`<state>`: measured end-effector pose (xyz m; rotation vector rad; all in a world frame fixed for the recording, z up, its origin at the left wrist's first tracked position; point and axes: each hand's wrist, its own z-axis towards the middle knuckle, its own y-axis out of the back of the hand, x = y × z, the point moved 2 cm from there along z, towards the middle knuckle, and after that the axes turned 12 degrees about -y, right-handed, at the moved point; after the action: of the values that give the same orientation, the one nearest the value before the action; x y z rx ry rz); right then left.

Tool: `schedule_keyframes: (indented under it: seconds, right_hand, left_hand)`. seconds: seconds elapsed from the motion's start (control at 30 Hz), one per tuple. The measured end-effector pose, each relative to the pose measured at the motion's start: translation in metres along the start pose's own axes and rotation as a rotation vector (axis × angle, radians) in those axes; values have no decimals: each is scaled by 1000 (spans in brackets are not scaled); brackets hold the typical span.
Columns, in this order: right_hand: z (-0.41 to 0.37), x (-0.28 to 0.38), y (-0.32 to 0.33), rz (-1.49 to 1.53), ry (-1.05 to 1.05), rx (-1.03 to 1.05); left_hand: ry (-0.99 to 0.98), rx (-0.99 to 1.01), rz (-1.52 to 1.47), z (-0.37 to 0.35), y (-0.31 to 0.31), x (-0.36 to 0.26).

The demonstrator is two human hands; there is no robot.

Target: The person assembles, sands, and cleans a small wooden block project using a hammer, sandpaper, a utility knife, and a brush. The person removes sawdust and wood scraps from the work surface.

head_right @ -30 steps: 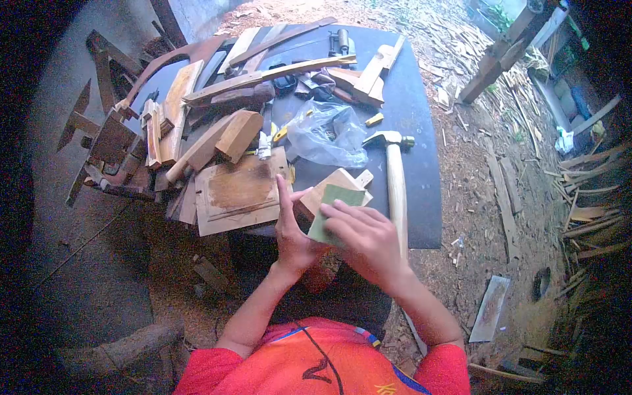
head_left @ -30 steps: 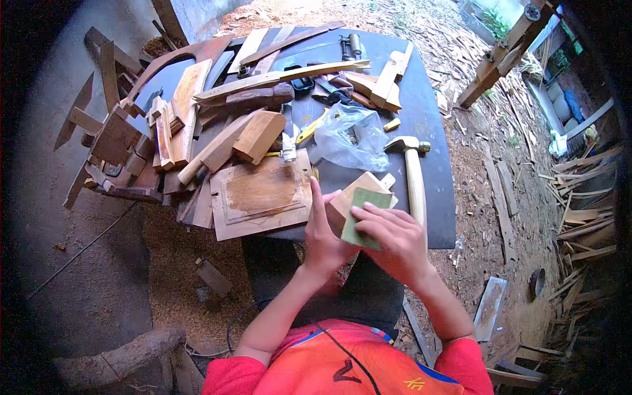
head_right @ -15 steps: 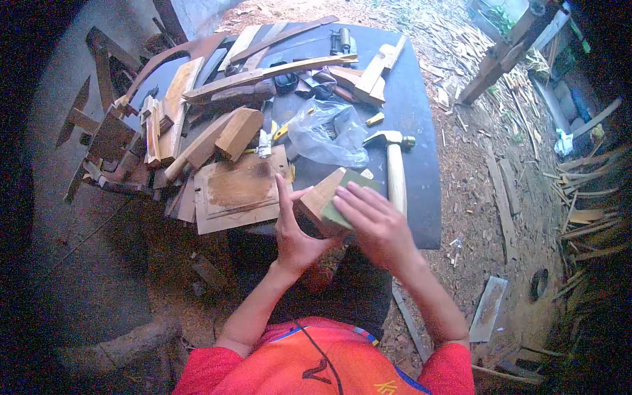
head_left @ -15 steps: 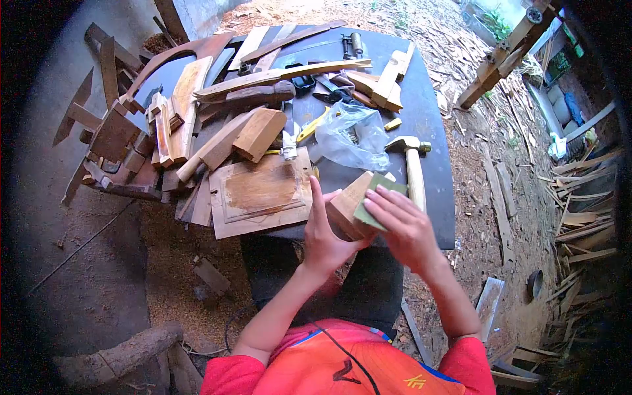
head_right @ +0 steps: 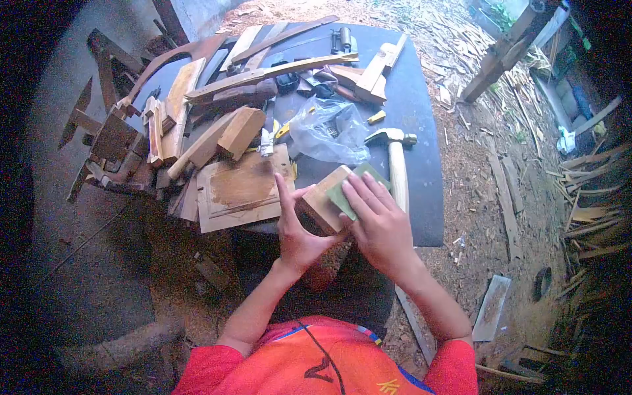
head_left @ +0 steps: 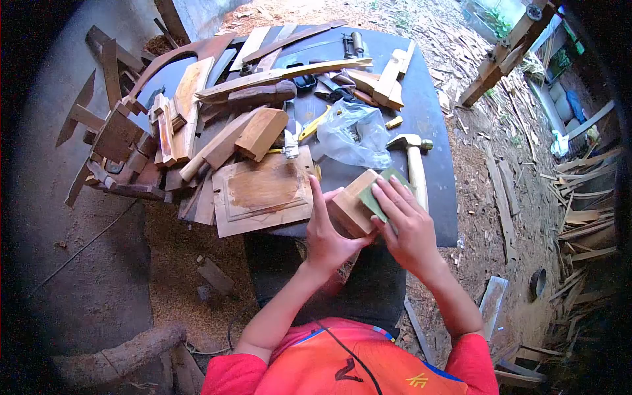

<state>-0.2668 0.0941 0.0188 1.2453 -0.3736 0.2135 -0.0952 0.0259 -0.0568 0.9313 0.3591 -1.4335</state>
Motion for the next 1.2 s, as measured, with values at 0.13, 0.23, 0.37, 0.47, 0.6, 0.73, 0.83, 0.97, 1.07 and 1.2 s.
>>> schedule_keyframes:
  seconds: [0.13, 0.23, 0.37, 0.47, 0.6, 0.73, 0.83, 0.97, 1.07, 1.2]
  right_hand:
    - [-31, 46, -3, -22, 97, 93]
    - [-7, -1, -2, -105, -38, -17]
    - [-27, 26, 2, -122, 27, 41]
    - [-23, 12, 3, -86, 22, 24]
    - [-30, 29, -3, -45, 28, 30]
    - [-13, 11, -4, -9, -2, -17]
    - [-15, 32, 0, -127, 35, -37]
    - [1, 9, -7, -14, 32, -38]
    - [-2, 31, -12, -47, 20, -46]
    - [13, 14, -11, 61, 30, -22]
  left_hand:
    - [-11, 9, 45, -6, -2, 8]
    - [-7, -2, 50, -2, -2, 4]
    - [-9, 0, -39, -2, -2, 5]
    - [-40, 9, -18, 0, 0, 2]
    - [-1, -12, -49, 0, -1, 1]
    - [0, 4, -31, -1, 1, 2]
    - [-15, -11, -26, -2, -2, 2]
    - [1, -13, -45, 1, 1, -2]
    - [-13, -22, -18, -4, -5, 6]
    - [-18, -23, -37, 1, 0, -1]
